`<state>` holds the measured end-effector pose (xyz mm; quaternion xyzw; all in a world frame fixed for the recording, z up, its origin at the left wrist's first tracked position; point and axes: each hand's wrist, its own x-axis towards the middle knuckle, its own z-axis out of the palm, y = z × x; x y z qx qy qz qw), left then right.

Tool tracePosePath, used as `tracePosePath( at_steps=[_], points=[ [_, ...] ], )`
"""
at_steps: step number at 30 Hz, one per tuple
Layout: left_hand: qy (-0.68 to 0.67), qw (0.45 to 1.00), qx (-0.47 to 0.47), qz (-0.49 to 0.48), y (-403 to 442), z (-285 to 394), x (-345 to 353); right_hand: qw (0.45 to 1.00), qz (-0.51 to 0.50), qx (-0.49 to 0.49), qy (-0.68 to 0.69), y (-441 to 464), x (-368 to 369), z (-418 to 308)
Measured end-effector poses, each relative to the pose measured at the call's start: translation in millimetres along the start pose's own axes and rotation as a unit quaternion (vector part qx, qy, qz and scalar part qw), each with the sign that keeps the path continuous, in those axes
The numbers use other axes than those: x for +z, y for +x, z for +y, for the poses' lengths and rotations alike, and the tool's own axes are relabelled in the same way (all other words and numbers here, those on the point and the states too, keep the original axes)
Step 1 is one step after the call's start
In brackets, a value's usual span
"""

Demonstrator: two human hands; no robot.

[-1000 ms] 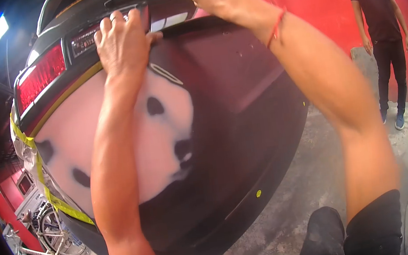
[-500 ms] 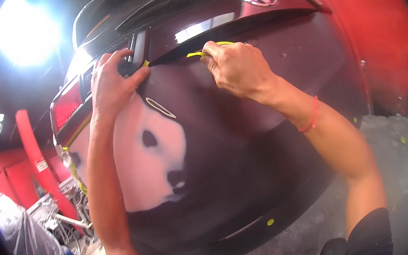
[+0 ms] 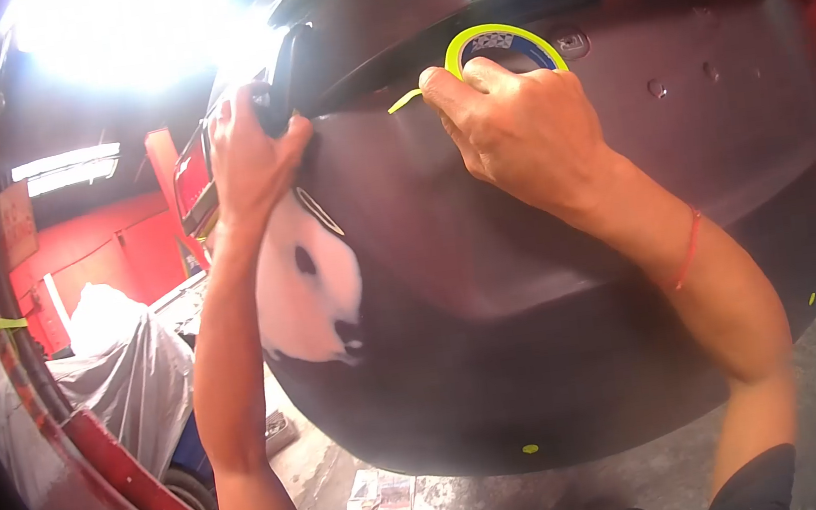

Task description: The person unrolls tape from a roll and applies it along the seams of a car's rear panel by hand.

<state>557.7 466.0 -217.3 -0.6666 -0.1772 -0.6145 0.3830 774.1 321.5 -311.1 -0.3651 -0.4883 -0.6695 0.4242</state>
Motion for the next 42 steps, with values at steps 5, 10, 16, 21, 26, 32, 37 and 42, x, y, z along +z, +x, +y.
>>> tracePosePath(
  at_steps=[5,10,16,21,26,32,37,42],
  points=[
    [-0.220,0.956,-0.077,-0.176,7.6,-36.6,-41.4,0.989,0.014,0.036,0.139,17.2,-7.3,-5.6],
    [-0.236,0.956,-0.061,-0.162,-5.9,-19.0,-59.2,0.993,-0.021,0.031,0.108,25.4,10.9,-24.9],
    [-0.276,0.959,0.059,-0.020,-51.1,25.4,-36.9,0.997,-0.069,-0.016,0.028,28.6,35.3,-45.0],
    [-0.307,0.951,0.011,0.027,-51.1,22.9,-12.9,0.994,-0.099,-0.051,-0.005,32.3,42.3,-50.7],
    [-0.286,0.952,0.064,0.085,-36.2,18.6,-13.1,0.994,-0.060,-0.057,0.071,39.3,40.5,-51.8],
    [-0.269,0.960,0.045,0.061,-29.5,-5.8,-19.4,0.981,-0.191,0.019,0.012,59.8,-7.7,-58.0],
    [-0.257,0.966,-0.007,0.029,-22.9,-0.4,-15.1,0.978,-0.091,-0.062,-0.177,52.4,22.1,-51.9],
    [-0.236,0.968,0.016,0.082,-21.5,0.0,-3.4,0.989,0.077,0.070,-0.109,53.4,58.6,-50.1]
  ],
)
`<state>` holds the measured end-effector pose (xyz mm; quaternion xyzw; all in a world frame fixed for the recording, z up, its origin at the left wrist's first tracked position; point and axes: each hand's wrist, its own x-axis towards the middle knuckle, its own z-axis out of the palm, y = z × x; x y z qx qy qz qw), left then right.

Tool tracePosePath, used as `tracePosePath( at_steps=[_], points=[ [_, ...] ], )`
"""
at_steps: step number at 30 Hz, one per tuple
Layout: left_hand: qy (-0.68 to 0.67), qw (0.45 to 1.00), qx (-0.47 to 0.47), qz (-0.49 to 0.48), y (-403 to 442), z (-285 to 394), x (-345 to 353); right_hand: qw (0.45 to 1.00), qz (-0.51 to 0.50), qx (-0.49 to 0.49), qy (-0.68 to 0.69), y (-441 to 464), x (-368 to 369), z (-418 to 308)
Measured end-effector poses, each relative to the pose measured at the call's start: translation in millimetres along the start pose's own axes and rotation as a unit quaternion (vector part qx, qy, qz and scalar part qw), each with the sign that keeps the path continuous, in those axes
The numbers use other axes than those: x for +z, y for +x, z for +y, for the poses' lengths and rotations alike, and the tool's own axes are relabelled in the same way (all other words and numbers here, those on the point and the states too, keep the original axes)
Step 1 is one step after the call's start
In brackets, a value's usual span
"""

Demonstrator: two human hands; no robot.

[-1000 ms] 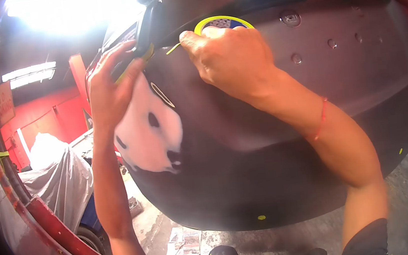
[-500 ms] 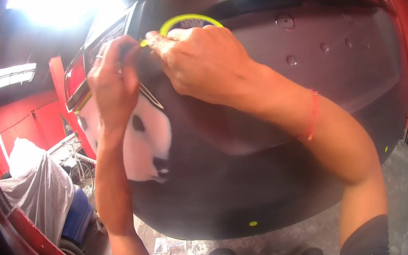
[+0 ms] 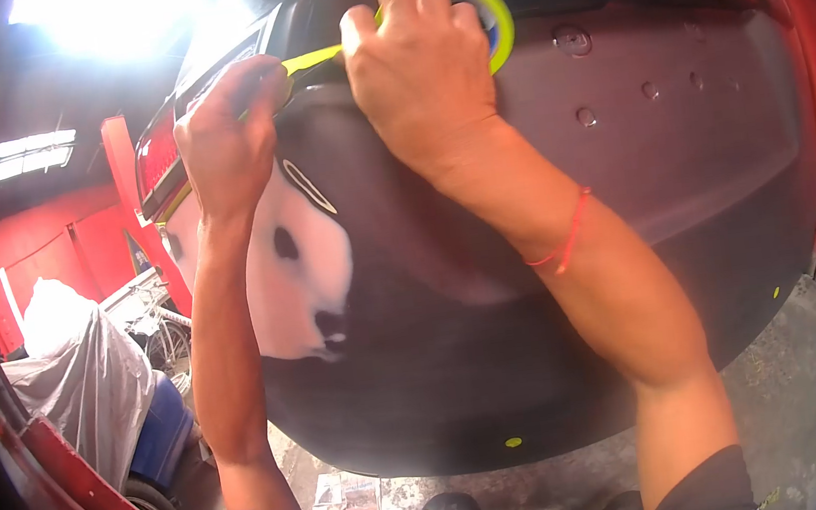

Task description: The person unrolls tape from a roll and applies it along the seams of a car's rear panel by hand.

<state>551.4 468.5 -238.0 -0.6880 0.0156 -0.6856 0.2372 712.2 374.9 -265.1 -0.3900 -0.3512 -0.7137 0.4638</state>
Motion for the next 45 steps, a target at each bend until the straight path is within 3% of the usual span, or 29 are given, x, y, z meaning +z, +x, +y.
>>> tracePosePath(
  at_steps=[6,8,18,24,35,45],
  points=[
    [0.084,0.996,0.038,-0.009,-13.4,-16.9,1.5,0.998,-0.006,-0.065,0.026,-5.1,17.9,-2.4],
    [0.127,0.984,0.102,0.067,-12.3,-18.5,7.7,0.997,0.010,-0.069,0.029,-0.6,17.8,0.6],
    [0.200,0.957,0.198,0.074,-12.8,-15.7,16.2,0.995,0.036,-0.093,0.026,-1.2,30.4,6.7],
    [0.202,0.954,0.209,0.072,-10.1,-19.6,15.5,0.993,0.053,-0.090,0.054,-3.0,35.3,5.6],
    [0.245,0.956,0.150,-0.065,4.4,-4.8,-0.4,0.990,0.056,-0.112,0.065,-0.2,37.9,6.6],
    [0.312,0.937,0.123,-0.102,14.2,7.8,-8.4,0.990,0.050,-0.129,0.036,4.4,38.3,5.8]
  ],
)
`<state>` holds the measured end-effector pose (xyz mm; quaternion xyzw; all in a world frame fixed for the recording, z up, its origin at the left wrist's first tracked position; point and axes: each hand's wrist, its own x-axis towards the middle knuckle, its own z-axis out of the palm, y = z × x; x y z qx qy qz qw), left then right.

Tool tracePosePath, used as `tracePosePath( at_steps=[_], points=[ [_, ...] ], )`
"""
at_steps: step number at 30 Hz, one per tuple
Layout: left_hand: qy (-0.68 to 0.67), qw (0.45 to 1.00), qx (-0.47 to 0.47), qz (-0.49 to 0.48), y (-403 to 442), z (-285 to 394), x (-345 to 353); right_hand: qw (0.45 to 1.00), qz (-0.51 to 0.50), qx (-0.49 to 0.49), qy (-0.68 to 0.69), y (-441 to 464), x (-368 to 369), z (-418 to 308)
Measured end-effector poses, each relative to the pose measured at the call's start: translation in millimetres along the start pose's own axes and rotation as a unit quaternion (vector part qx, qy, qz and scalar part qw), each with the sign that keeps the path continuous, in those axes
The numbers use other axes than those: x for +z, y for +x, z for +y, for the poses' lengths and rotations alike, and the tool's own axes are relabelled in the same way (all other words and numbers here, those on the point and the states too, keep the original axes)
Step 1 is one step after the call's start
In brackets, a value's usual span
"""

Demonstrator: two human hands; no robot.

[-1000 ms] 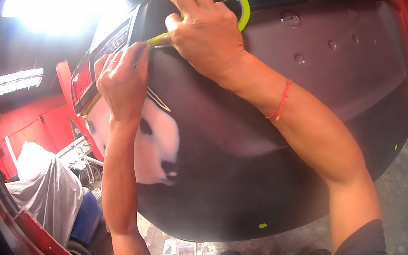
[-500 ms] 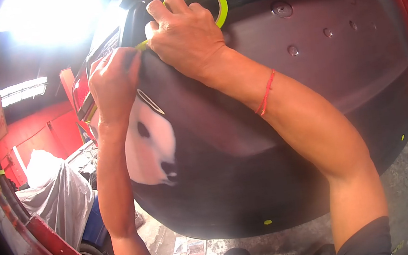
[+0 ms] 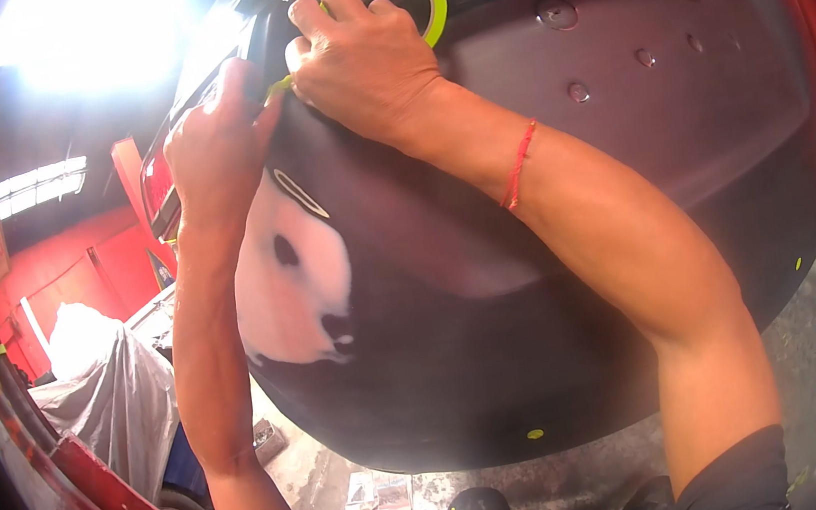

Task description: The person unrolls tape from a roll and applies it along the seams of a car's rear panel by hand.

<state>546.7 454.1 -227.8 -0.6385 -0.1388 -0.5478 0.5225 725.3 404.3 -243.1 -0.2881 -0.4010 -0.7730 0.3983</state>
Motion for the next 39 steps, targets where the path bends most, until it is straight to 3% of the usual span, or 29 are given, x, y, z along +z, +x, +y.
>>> tracePosePath(
  at_steps=[2,6,9,11,13,15,20,26,30,31,33,37,39],
  points=[
    [0.067,0.998,-0.015,-0.008,-0.8,-3.7,-2.1,1.000,0.002,-0.003,0.002,0.9,-1.4,-0.8],
    [0.027,0.997,0.034,0.059,-7.6,-11.1,5.1,1.000,-0.016,-0.006,-0.014,1.9,-3.7,-0.8],
    [-0.090,0.996,-0.015,0.006,-10.9,-9.0,-0.8,1.000,-0.006,-0.006,-0.014,2.4,-1.3,-1.1],
    [-0.241,0.963,-0.116,-0.032,-10.8,-10.4,-2.5,1.000,0.000,-0.006,-0.007,1.4,-3.1,-1.6],
    [-0.217,0.971,-0.098,-0.001,-6.5,-12.2,4.6,0.997,-0.067,0.007,-0.048,1.7,-7.4,-2.9],
    [-0.191,0.978,-0.079,0.031,-2.7,-13.6,5.4,0.997,-0.060,0.006,-0.048,1.5,-6.2,-3.0],
    [-0.085,0.990,0.006,-0.114,14.6,-9.6,-13.8,1.000,-0.016,-0.004,-0.022,2.0,-1.9,-0.4],
    [-0.028,0.997,0.045,-0.062,19.1,-7.1,-4.6,1.000,-0.011,-0.002,-0.004,0.4,0.1,0.4],
    [-0.008,0.993,0.073,-0.089,22.1,-15.0,-10.6,1.000,-0.001,-0.018,-0.008,-2.4,2.2,0.7],
    [-0.009,0.993,0.074,-0.096,18.4,-16.0,-6.2,1.000,-0.008,-0.020,-0.019,-3.6,1.2,-0.8],
    [-0.172,0.984,0.019,-0.049,8.2,-23.7,7.7,0.999,-0.017,-0.026,-0.041,-2.6,-3.7,-1.4],
    [-0.146,0.989,0.022,0.008,4.6,-18.3,21.3,0.998,-0.039,-0.031,-0.031,1.4,-5.3,2.0],
    [-0.155,0.987,-0.020,-0.030,10.0,-15.1,19.1,0.997,-0.049,-0.041,-0.037,0.6,-7.7,4.3]
  ],
)
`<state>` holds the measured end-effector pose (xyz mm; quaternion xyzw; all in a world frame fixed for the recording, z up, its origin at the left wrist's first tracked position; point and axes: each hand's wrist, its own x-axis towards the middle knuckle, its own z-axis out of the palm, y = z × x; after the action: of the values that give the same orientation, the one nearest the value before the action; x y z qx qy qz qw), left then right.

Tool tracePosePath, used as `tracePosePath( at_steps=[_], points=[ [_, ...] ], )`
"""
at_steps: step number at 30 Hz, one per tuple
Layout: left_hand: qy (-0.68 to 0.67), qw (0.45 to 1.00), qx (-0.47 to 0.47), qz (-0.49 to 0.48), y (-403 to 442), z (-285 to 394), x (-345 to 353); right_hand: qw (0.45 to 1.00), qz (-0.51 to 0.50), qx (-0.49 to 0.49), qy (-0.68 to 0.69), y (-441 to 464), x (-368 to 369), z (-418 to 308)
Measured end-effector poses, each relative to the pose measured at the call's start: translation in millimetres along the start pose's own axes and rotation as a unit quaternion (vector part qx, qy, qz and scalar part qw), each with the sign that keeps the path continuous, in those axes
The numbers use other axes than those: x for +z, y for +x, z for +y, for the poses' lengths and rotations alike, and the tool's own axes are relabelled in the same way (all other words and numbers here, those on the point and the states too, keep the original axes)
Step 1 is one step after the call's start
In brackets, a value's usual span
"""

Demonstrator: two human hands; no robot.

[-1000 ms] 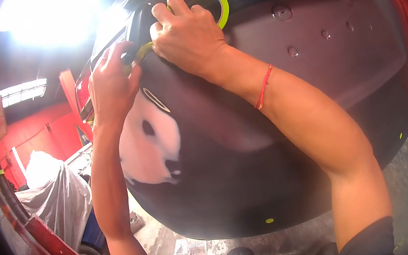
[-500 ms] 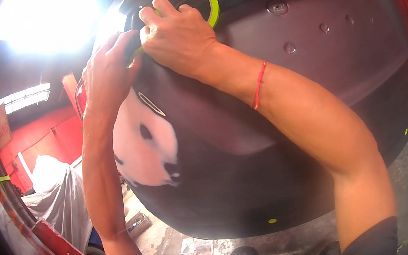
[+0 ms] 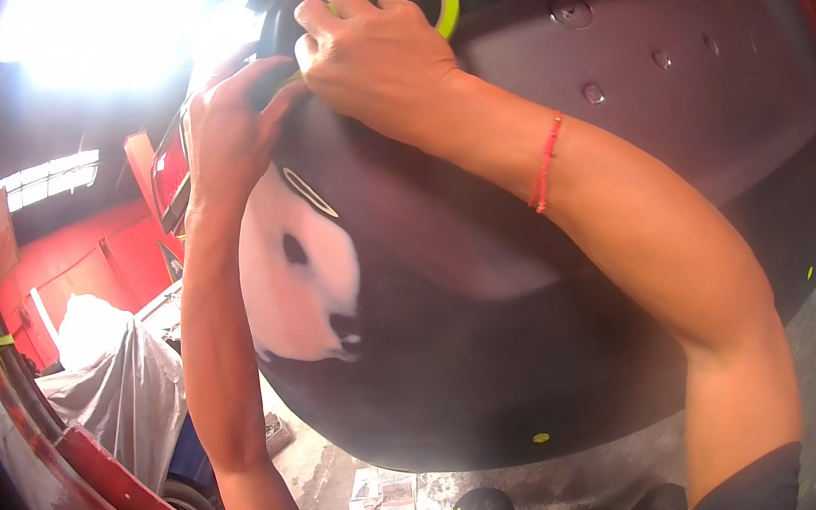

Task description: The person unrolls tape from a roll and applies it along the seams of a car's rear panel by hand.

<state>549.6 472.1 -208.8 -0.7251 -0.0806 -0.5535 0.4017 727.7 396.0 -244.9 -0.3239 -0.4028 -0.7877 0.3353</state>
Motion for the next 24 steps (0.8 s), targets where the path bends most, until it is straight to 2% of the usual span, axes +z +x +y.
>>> tracePosePath(
  at_steps=[2,4,8,10,11,13,14,16,17,18,19,21,22,23,24],
  points=[
    [-0.008,1.000,-0.016,-0.018,5.8,3.4,-4.7,1.000,-0.011,-0.008,-0.006,1.4,-2.5,-0.2],
    [0.028,0.999,0.043,0.001,9.8,6.9,-7.6,0.999,-0.049,0.010,0.007,3.8,-6.2,-2.0],
    [0.028,0.998,-0.011,-0.053,19.0,16.5,-15.2,0.998,-0.042,-0.037,-0.016,13.2,-12.4,-2.9],
    [0.051,0.993,-0.046,-0.097,21.0,24.7,-20.3,0.995,-0.085,-0.022,0.048,21.2,-18.2,-7.9],
    [0.049,0.993,-0.046,-0.099,18.7,22.4,-14.8,0.988,-0.142,-0.027,0.049,22.8,-19.7,-13.2],
    [0.111,0.993,-0.024,-0.027,14.5,13.4,-3.6,0.988,-0.154,-0.017,0.021,29.8,-21.5,-22.0],
    [0.110,0.993,-0.023,-0.029,16.8,17.2,-6.4,0.986,-0.163,-0.012,-0.008,32.5,-22.5,-23.5],
    [0.066,0.989,-0.080,-0.107,19.2,27.2,-17.2,0.977,-0.212,-0.017,-0.007,32.6,-27.3,-4.5],
    [0.102,0.993,-0.040,-0.052,15.1,20.8,-7.5,0.969,-0.246,-0.026,-0.016,34.8,-42.8,5.8],
    [0.102,0.993,-0.041,-0.053,13.8,17.8,-7.2,0.960,-0.278,-0.035,-0.028,34.3,-55.1,14.7],
    [0.053,0.993,-0.068,-0.082,16.7,15.1,-8.6,0.960,-0.278,-0.034,-0.034,28.9,-53.8,26.1],
    [0.004,0.991,-0.091,-0.097,22.1,-1.9,-10.9,0.982,-0.184,-0.028,-0.015,23.2,-45.8,50.5],
    [-0.046,0.996,-0.032,-0.068,19.4,-22.3,-3.9,0.984,-0.176,-0.029,-0.022,18.9,-45.9,55.8],
    [-0.092,0.995,0.030,-0.039,22.4,-32.6,-2.6,0.986,-0.154,0.010,0.057,13.7,-44.3,59.8],
    [-0.087,0.995,0.037,-0.033,25.3,-26.9,-10.1,0.980,-0.133,0.048,0.139,11.3,-44.3,61.0]
  ],
)
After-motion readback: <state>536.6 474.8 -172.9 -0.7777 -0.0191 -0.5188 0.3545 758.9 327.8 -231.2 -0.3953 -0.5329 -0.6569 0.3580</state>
